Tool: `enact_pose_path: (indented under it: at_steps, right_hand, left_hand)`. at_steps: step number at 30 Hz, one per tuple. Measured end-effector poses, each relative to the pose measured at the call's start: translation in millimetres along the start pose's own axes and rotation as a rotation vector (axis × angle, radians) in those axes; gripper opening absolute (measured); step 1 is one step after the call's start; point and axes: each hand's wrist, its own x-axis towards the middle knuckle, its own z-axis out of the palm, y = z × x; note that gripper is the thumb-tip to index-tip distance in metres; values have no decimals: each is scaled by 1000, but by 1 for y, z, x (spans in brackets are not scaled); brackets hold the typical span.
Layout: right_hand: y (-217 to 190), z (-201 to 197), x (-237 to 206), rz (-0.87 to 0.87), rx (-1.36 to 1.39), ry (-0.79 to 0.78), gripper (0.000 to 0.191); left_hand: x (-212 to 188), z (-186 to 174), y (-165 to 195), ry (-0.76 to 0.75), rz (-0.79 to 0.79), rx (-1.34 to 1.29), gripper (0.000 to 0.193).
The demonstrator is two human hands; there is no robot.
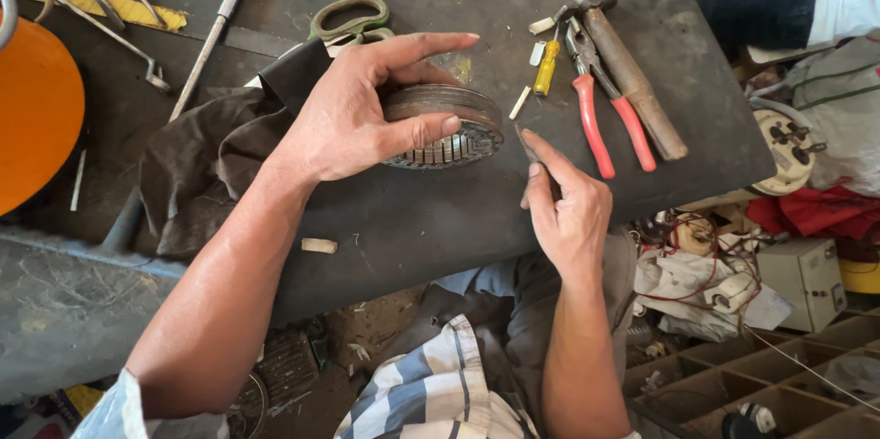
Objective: The person inserts small white rectangular pieces into slots on a circular metal stator using fingers, a hammer, and a screwdriver. They repeatedly tap the pieces into place and adjust them while working at a cluttered workbench.
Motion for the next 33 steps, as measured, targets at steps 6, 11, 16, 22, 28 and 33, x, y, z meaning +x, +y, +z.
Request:
enact_pose_path:
  at_steps: [6,11,16,22,28,33]
  right_hand:
    - [10,-6,-1,143,198,-51,34]
    - [-4,-25,-14,89,514,-209,33]
    - [-34,3,-18,-155,118,-204,38]
    - [-62,40,-7,-322,-239,-109,42]
    - [-66,40,-10,-315,-334,-99,39]
    - [-60,43,-7,-219,-412,-96,34]
  left_hand:
    - [2,1,4,-39,-98,-44,66]
    - [2,-3,6,-95,-35,-88,66]
    - [1,-3,6,-105,-59,-45,64]
    - [1,-1,2,-124,-23,-68,63]
    - [2,3,3,-151,-72,-172,62]
    - [6,13,0,-140,-8,-77,58]
